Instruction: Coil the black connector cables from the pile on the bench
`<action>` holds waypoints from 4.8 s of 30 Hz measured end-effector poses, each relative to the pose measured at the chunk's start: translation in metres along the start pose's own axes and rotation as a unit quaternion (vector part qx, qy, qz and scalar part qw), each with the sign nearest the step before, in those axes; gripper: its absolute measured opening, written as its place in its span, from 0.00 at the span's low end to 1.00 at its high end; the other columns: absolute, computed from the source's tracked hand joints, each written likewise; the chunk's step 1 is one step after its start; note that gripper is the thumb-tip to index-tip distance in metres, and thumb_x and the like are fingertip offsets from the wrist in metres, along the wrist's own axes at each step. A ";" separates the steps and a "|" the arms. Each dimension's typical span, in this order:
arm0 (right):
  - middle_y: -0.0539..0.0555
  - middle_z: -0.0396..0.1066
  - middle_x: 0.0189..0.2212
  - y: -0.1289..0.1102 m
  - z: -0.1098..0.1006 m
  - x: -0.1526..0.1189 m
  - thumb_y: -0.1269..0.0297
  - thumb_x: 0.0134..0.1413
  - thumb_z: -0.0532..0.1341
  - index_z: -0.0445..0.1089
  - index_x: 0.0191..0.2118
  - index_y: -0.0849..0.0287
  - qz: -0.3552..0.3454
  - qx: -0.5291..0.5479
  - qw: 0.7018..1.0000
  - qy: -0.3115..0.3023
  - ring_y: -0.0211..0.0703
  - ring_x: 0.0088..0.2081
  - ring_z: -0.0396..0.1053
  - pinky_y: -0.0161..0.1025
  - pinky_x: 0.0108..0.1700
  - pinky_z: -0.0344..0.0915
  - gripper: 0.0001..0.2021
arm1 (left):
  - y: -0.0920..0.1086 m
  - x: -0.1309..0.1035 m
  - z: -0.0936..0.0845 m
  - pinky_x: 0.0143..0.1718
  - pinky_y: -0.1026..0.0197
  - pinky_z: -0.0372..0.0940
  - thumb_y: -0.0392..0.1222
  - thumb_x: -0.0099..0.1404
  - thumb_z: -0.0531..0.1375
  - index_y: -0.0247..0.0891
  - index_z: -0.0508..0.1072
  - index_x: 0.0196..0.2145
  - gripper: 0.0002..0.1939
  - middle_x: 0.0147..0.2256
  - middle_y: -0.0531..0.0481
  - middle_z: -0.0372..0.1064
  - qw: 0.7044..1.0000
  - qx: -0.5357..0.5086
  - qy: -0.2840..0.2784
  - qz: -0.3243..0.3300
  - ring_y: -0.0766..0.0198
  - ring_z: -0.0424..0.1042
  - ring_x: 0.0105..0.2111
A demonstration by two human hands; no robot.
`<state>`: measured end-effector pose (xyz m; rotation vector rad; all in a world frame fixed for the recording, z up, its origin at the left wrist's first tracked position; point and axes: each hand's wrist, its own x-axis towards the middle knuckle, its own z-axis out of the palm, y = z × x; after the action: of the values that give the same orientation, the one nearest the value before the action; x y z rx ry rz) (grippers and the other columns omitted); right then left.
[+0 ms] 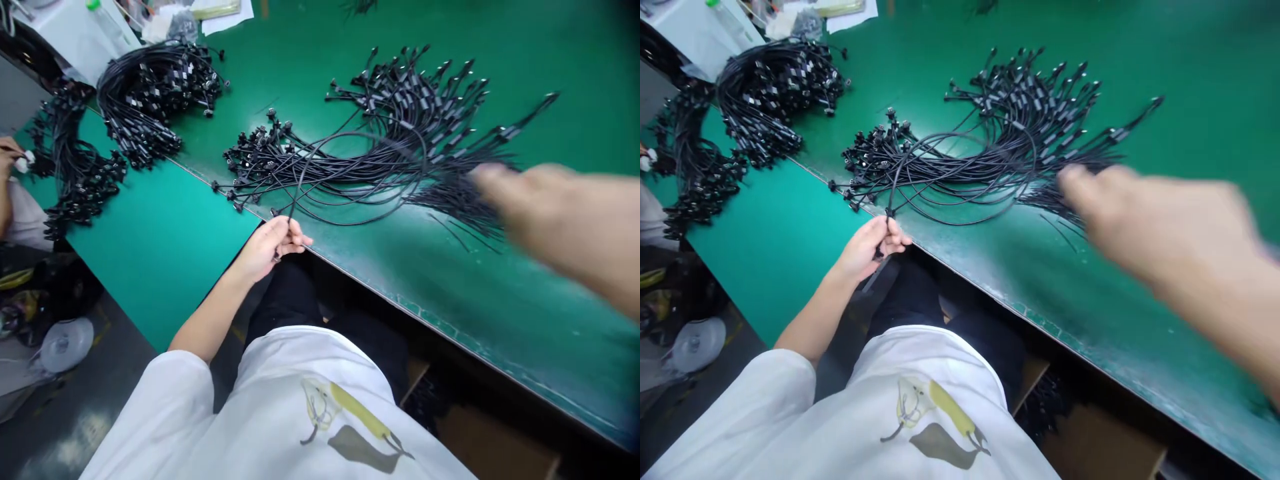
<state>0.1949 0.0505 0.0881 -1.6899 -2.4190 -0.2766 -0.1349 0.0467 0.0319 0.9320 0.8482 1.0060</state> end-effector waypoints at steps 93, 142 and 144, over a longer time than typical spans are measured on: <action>0.40 0.42 0.14 -0.095 0.042 -0.038 0.29 0.48 0.58 0.58 0.25 0.57 0.332 0.868 0.370 -0.010 0.25 0.13 0.34 0.30 0.13 0.32 0.31 | -0.080 -0.015 0.103 0.29 0.63 0.57 0.58 0.55 0.68 0.32 0.71 0.33 0.24 0.24 0.53 0.59 0.893 -0.112 -0.246 -0.359 0.70 0.60 0.25; 0.56 0.74 0.33 -0.071 0.069 -0.111 0.68 0.66 0.51 0.75 0.38 0.58 0.093 0.201 0.972 0.072 0.39 0.32 0.69 0.37 0.34 0.62 0.14 | -0.094 -0.004 0.122 0.26 0.66 0.53 0.53 0.67 0.57 0.39 0.61 0.38 0.14 0.24 0.59 0.56 0.986 0.060 -0.101 -0.119 0.72 0.54 0.22; 0.55 0.73 0.32 -0.074 0.067 -0.109 0.67 0.66 0.51 0.74 0.36 0.58 0.070 0.153 0.983 0.076 0.38 0.30 0.66 0.37 0.33 0.60 0.14 | -0.092 -0.004 0.122 0.26 0.66 0.53 0.54 0.67 0.57 0.39 0.63 0.40 0.15 0.25 0.58 0.57 0.986 0.071 -0.116 -0.099 0.72 0.55 0.23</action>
<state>0.1594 -0.0561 -0.0073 -1.6245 -2.0956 -0.0111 0.0019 -0.0087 -0.0076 1.0411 0.8042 0.6570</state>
